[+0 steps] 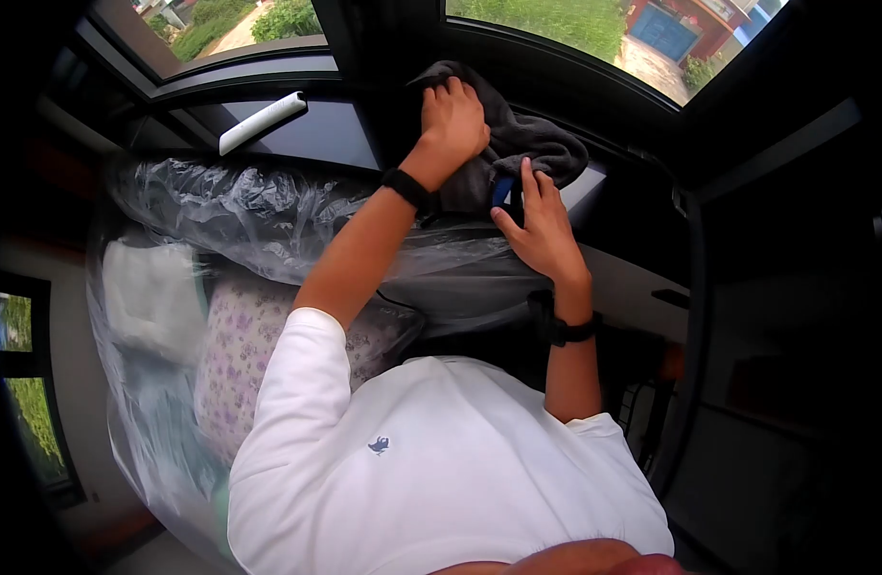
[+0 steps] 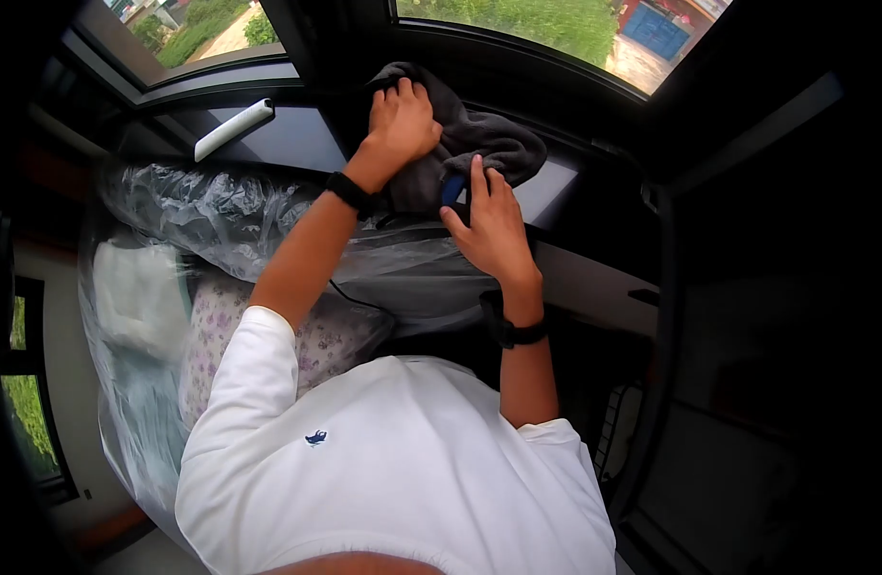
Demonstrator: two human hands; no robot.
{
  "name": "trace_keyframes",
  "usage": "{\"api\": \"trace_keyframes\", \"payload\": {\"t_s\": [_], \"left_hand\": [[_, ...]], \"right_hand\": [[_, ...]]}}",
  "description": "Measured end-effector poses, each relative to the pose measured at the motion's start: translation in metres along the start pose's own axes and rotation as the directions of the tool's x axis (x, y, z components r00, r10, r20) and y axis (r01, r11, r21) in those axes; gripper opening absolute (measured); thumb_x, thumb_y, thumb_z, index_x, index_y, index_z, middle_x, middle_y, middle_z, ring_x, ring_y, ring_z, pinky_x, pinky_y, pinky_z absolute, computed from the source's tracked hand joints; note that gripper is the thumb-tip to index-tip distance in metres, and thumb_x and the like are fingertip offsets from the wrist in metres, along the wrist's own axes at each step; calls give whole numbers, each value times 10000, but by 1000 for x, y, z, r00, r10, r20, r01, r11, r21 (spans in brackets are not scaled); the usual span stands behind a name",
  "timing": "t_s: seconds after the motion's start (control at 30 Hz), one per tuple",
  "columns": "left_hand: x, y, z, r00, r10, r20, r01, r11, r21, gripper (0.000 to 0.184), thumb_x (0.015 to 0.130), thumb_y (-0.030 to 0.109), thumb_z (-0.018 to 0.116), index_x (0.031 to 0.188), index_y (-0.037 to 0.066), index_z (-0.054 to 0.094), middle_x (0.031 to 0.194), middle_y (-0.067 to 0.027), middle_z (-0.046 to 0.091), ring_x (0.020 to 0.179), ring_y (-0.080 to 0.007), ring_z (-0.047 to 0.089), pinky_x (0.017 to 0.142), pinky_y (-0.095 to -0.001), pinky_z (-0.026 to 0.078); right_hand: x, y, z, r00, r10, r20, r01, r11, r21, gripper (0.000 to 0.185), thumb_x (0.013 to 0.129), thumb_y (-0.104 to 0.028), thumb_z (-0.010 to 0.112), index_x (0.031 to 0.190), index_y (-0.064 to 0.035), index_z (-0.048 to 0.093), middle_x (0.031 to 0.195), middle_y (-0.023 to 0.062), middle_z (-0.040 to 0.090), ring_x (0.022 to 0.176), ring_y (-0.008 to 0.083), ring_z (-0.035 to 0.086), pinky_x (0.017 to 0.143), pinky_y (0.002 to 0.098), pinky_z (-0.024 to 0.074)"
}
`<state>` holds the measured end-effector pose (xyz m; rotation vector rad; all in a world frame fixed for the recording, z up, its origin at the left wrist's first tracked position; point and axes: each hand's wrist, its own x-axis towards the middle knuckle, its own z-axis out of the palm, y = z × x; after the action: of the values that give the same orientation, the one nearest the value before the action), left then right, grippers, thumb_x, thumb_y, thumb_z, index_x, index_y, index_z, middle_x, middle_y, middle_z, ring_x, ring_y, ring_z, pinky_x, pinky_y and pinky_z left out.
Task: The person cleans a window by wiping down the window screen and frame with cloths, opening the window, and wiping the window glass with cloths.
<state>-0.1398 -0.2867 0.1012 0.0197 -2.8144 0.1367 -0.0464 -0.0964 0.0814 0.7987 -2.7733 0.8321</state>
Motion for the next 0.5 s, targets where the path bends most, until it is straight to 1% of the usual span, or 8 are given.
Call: {"api": "trace_keyframes", "payload": {"t_s": [0.07,0.13,0.2,0.27,0.3,0.37,0.47,0.5], "left_hand": [[-3,-32,2,997,-69,20,68,997,48,659,809,403,681,1261,-60,553,1240,-191,563,1144,-301,566,970,-425,414],[-6,-52,7,996,-79,-33,80,997,18,675,804,408,693,1268,-60,546,1262,-190,552,1143,-302,568,1000,-441,403],[-1,-55,12,998,-28,-59,28,1000,2,609,789,340,713,1229,-54,564,1267,-188,540,1133,-323,581,999,-447,434],[4,-52,8,996,75,38,-71,991,-110,477,769,189,718,1160,-51,588,1243,-199,536,1126,-363,585,973,-450,482],[6,-51,7,996,76,40,-71,992,-106,477,769,189,718,1160,-51,588,1243,-199,536,1126,-363,585,973,-450,482],[1,-41,-11,980,196,33,-177,936,-303,392,729,36,699,1096,-58,599,1197,-218,543,1098,-391,593,945,-446,519],[3,-15,-20,959,264,99,-229,934,-274,412,698,-37,696,1096,-60,595,1185,-220,551,1091,-385,601,933,-437,530],[8,-10,-8,943,318,95,-286,923,-256,450,713,-47,659,1150,-61,550,1209,-238,519,1055,-433,603,895,-454,537]], "right_hand": [[9,-15,14,997,-83,5,83,994,-71,803,891,-326,678,1470,86,306,1336,307,454,1250,437,466,1085,469,364],[14,-27,25,996,-91,-5,90,995,-48,807,877,-336,693,1452,98,331,1345,300,453,1251,431,465,1089,462,360],[14,-32,31,993,-104,-48,104,994,-17,802,871,-339,699,1443,99,347,1344,298,454,1254,431,462,1087,465,362],[10,-31,28,993,-105,-61,105,994,-2,788,870,-334,698,1434,101,362,1338,286,464,1257,432,458,1094,452,355],[8,-30,23,995,-96,-23,96,995,-3,787,869,-330,698,1439,95,359,1340,274,469,1263,416,459,1099,454,348],[0,-29,17,996,-85,22,85,996,4,787,869,-327,698,1444,89,357,1343,263,473,1269,400,460,1103,455,341],[-11,-26,13,994,-107,-23,105,992,-74,781,868,-318,697,1460,57,352,1346,228,477,1276,349,466,1098,480,335],[-14,-24,10,996,-90,-12,89,993,-77,759,873,-320,692,1461,30,363,1343,214,480,1278,331,469,1098,506,324]]}}
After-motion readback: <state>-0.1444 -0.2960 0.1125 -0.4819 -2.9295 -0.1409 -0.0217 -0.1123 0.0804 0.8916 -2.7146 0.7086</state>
